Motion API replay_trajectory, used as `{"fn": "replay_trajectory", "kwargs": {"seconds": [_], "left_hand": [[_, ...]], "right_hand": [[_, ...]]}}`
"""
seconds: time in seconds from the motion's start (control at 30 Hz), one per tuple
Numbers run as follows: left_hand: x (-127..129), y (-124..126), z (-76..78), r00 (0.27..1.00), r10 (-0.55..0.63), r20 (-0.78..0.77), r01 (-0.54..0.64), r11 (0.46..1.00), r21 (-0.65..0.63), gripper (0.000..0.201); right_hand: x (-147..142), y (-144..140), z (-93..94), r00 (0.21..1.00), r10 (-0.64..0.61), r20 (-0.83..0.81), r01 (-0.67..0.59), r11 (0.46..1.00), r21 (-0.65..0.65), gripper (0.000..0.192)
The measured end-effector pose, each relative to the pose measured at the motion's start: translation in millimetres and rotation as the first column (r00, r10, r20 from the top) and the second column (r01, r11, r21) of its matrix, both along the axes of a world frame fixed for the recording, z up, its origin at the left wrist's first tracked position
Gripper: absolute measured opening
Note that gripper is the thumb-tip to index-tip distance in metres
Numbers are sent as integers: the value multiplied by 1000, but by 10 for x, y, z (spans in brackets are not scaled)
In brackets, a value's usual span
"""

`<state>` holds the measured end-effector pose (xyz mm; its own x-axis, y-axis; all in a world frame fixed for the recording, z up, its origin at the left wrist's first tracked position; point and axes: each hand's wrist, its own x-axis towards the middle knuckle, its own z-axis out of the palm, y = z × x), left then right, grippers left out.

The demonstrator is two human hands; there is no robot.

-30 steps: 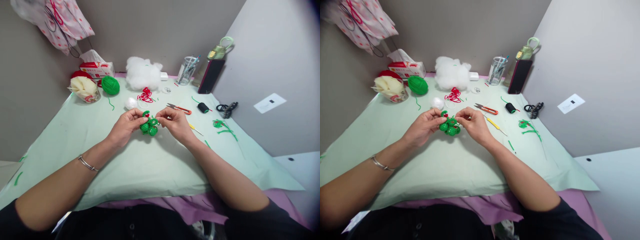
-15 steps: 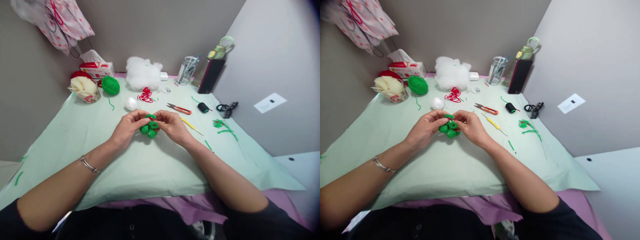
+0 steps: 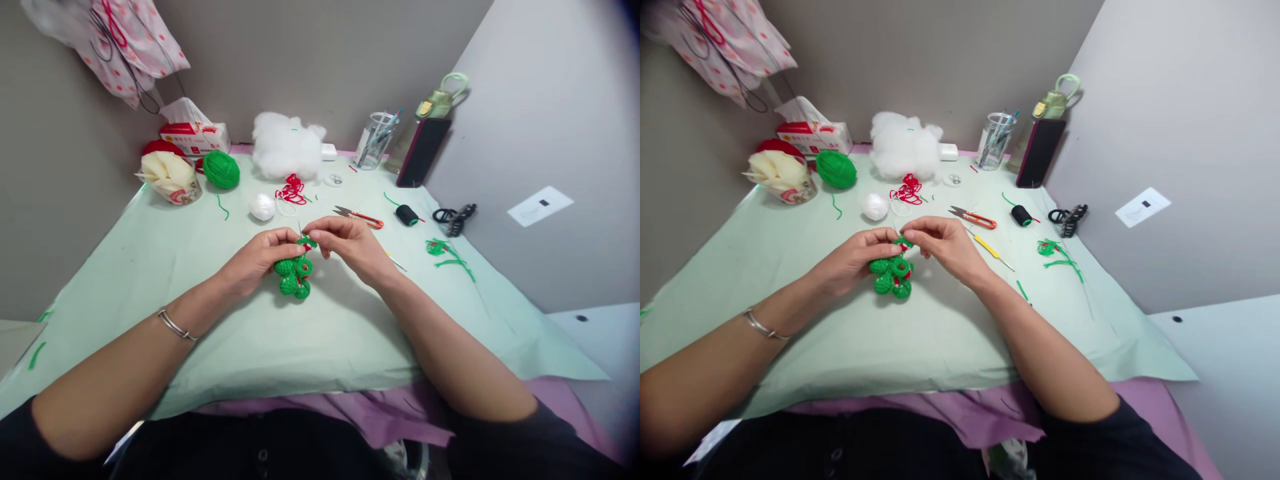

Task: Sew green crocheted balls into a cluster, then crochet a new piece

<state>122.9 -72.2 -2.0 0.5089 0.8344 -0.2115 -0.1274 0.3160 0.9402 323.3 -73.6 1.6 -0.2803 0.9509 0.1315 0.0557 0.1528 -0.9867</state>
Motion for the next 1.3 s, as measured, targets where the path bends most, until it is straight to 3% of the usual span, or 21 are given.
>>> {"fn": "replay_trajectory", "kwargs": {"seconds": [0.2, 0.33, 0.43, 0.5, 0.57, 0.67, 0.8, 0.9, 0.97, 1.1, 1.3], "left_hand": [[-2, 3, -86, 997, -56, -49, 59, 996, 63, 15], [0, -5, -110, 988, -151, -41, 151, 989, -5, 15], [1, -3, -88, 984, -164, -63, 161, 986, -47, 19], [1, 1, -67, 984, -162, -75, 159, 986, -47, 21], [3, 4, -56, 981, -179, -72, 177, 984, -25, 23], [10, 4, -73, 976, -214, -49, 214, 977, -20, 24], [15, 8, -123, 975, -221, 4, 221, 975, -33, 23], [11, 9, -128, 971, -238, 5, 238, 971, -33, 24], [10, 5, -115, 959, -281, 16, 282, 959, -36, 25], [14, -9, -86, 951, -302, 71, 305, 952, -27, 23], [22, -15, -84, 975, -220, 41, 221, 975, -22, 25]], "right_hand": [[-14, -47, 42, 994, 103, 46, -103, 995, -13, 20], [-28, -89, 66, 981, 130, 144, -134, 991, 17, 18], [-39, -91, 68, 981, 154, 117, -156, 988, 12, 18], [-44, -73, 68, 992, 104, 72, -106, 994, 24, 14], [-40, -42, 72, 999, -37, -31, 38, 999, 22, 10], [-8, 2, 87, 951, -207, -230, 193, 978, -79, 11], [39, 4, 97, 936, -66, -345, -19, 972, -236, 23], [46, -20, 107, 924, 51, -380, -162, 951, -265, 27], [44, -29, 127, 916, 60, -397, -166, 957, -238, 28], [48, -30, 187, 904, -33, -426, -53, 981, -189, 32], [85, -5, 189, 906, -48, -421, -65, 966, -250, 24]]}}
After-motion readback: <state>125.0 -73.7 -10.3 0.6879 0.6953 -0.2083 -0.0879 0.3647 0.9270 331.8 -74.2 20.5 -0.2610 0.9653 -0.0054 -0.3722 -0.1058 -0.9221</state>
